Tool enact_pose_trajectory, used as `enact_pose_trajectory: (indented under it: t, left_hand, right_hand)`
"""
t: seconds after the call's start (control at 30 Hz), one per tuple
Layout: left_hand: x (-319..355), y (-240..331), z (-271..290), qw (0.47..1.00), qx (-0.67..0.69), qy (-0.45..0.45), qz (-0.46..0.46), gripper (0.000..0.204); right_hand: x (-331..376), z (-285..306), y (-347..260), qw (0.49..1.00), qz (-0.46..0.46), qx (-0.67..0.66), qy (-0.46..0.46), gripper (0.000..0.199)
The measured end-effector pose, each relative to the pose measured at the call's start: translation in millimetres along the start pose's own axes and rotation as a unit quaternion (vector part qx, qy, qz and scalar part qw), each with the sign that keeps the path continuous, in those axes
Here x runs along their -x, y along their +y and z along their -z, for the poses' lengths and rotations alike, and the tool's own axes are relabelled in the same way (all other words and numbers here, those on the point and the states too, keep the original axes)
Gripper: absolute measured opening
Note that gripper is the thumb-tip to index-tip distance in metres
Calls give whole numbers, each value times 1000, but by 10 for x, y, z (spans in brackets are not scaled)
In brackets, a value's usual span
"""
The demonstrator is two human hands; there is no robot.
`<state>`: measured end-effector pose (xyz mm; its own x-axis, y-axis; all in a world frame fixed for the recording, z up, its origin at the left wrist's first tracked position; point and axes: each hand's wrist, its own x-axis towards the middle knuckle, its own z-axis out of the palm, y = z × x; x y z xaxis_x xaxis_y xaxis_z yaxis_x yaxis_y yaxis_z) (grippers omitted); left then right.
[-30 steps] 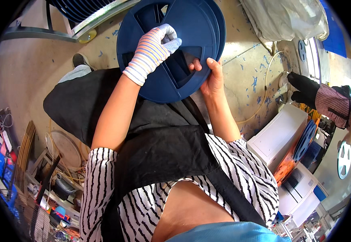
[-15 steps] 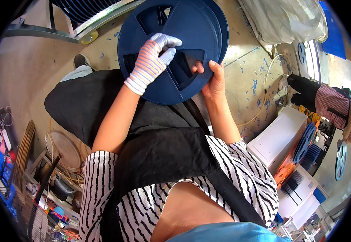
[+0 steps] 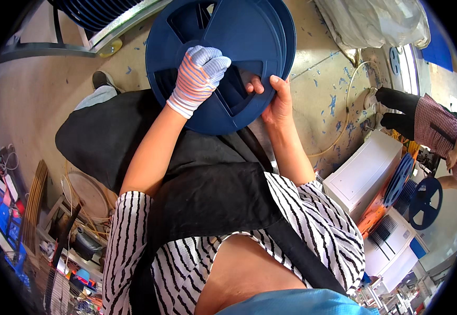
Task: The person repeatedly picks up blue plastic reel-like parts from a nearby pile and stacks them onto a metal rack. They handle the parts one at a time, placing each on top of the growing stack. The person wears gloves and an apron in a workshop setting.
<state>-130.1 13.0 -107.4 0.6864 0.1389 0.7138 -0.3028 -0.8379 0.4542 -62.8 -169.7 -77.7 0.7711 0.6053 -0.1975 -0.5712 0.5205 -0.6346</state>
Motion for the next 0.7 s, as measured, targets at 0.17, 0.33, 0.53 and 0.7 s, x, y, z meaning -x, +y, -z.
enact_pose_trajectory:
  t: [0.17,0.33,0.53,0.7]
  left_hand:
    - [34,-40,12,999,8,-31,-9,39]
    - [36,-29,32,997,-41,-47,-37,45]
    - [56,-35,3,1000,-5,10,-20,34]
    - [41,40,22,997,61,42,24,33]
  right_hand:
    - [2,0,-13,1000,-3,-6,1,51]
    - [-2,-14,-18,1000,-11,-5,-1,53]
    - [-27,-52,-15,1000,-2,11,-1,52]
    - [11,-55,-24,1000,6,4,15,47]
